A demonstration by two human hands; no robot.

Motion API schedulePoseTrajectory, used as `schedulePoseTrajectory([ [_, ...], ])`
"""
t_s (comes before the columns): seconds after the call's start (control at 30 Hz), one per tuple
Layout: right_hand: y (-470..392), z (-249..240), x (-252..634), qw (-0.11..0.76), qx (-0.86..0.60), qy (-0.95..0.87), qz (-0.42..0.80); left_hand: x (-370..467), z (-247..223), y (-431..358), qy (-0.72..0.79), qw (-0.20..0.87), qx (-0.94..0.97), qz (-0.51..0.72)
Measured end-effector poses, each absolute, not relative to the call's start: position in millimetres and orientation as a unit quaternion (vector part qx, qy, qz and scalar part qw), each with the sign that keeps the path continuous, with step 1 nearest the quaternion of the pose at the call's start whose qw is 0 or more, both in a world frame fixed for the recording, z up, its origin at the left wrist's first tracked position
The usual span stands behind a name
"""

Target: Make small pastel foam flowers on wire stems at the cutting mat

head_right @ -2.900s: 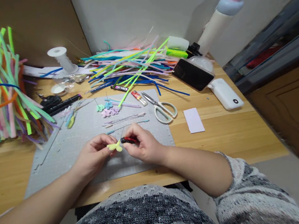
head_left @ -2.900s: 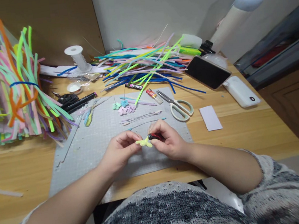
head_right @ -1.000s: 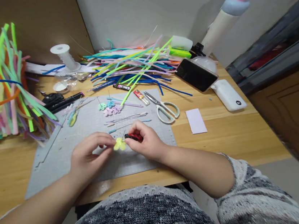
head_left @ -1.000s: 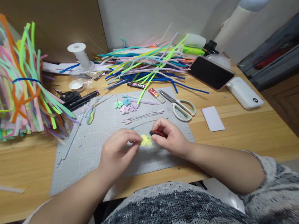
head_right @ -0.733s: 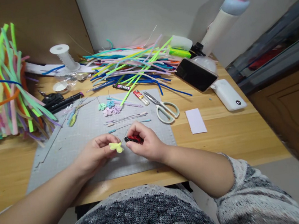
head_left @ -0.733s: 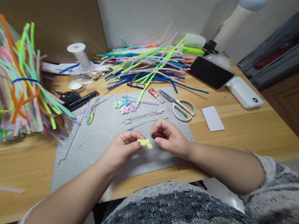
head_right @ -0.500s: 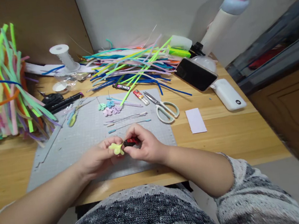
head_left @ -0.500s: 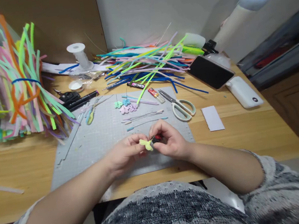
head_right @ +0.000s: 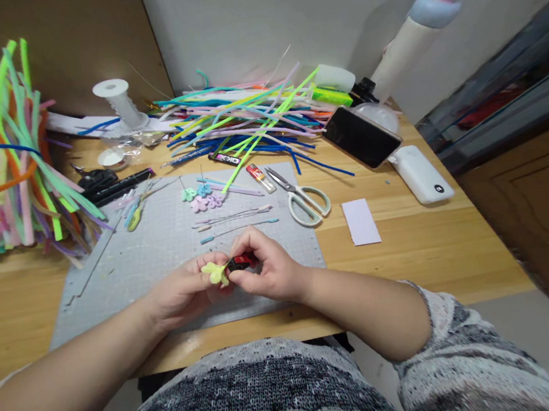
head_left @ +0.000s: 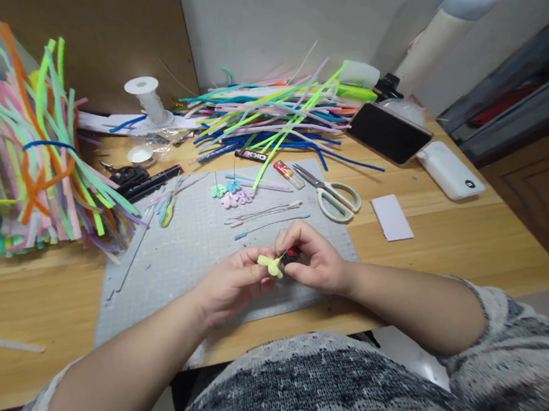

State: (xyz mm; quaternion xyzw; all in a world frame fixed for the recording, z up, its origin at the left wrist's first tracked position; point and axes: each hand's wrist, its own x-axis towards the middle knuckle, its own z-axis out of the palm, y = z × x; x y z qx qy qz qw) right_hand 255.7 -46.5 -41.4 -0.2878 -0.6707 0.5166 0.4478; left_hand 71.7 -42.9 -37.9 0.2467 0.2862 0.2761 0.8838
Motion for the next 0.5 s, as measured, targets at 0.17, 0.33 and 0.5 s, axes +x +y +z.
schedulePoseTrajectory([
  [0.17, -46.8, -43.0, 256.1, 0.439, -0.293, -0.679, 0.51, 73.4, -35.1, -42.1, 0.297, 0.878, 0.259, 0.271],
  [0.33, -46.5, -43.0, 255.4, 0.44, -0.286, -0.678, 0.514, 72.8, -35.5, -41.6, 0.298, 0.877, 0.263, 0.27],
  [0.5, -46.0, -41.3, 255.8, 0.433, -0.291, -0.682, 0.513, 72.1, -36.8, -42.1, 0.303, 0.879, 0.255, 0.266],
])
